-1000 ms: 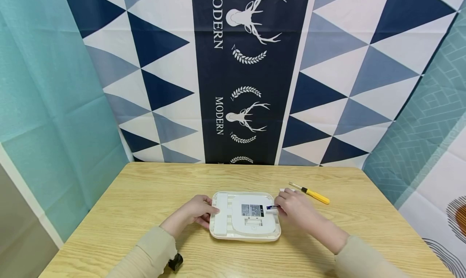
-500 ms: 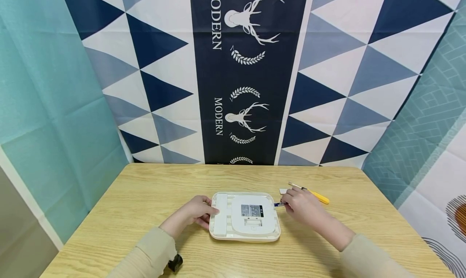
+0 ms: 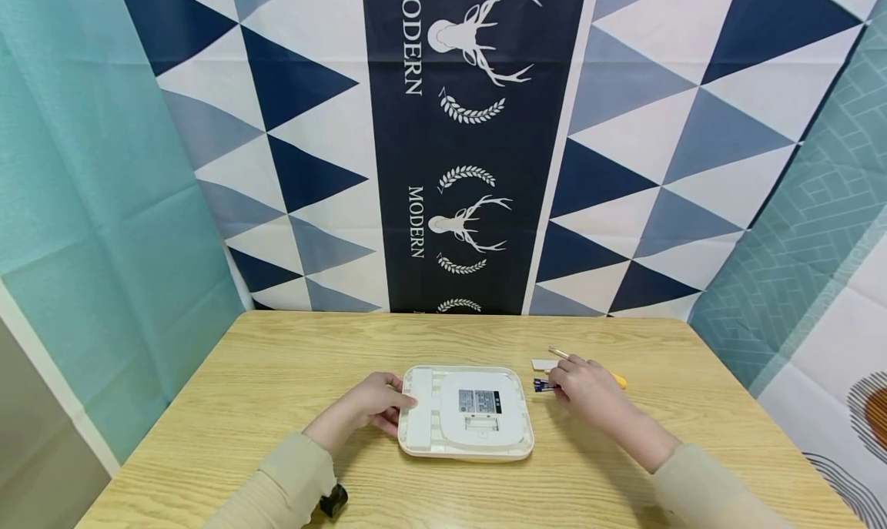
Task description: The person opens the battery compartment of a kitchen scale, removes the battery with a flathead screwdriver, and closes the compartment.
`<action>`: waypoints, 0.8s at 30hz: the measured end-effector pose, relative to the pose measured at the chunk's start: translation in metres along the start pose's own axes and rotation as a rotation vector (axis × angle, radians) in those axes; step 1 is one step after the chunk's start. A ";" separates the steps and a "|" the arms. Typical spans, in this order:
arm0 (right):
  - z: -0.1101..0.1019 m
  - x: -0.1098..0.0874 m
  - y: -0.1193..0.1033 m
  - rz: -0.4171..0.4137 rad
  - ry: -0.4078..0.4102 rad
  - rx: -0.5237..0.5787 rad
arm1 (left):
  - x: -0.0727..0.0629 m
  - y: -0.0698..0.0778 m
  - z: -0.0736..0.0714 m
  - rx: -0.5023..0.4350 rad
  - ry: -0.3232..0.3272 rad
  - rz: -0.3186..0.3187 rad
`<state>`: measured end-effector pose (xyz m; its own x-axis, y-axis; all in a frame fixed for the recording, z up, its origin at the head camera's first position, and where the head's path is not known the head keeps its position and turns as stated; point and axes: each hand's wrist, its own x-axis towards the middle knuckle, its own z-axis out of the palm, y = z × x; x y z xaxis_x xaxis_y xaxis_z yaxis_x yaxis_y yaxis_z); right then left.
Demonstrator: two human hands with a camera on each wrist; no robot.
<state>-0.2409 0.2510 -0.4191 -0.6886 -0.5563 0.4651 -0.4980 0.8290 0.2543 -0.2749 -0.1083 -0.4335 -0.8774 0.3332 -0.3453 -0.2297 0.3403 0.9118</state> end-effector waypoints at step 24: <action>0.018 -0.009 0.014 0.080 -0.145 -0.006 | 0.002 0.000 -0.001 -0.011 0.000 -0.030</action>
<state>-0.2513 0.2662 -0.4353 -0.7947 -0.4908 0.3571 -0.4362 0.8709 0.2264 -0.2773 -0.1087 -0.4340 -0.8700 0.3226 -0.3728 -0.2609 0.3405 0.9033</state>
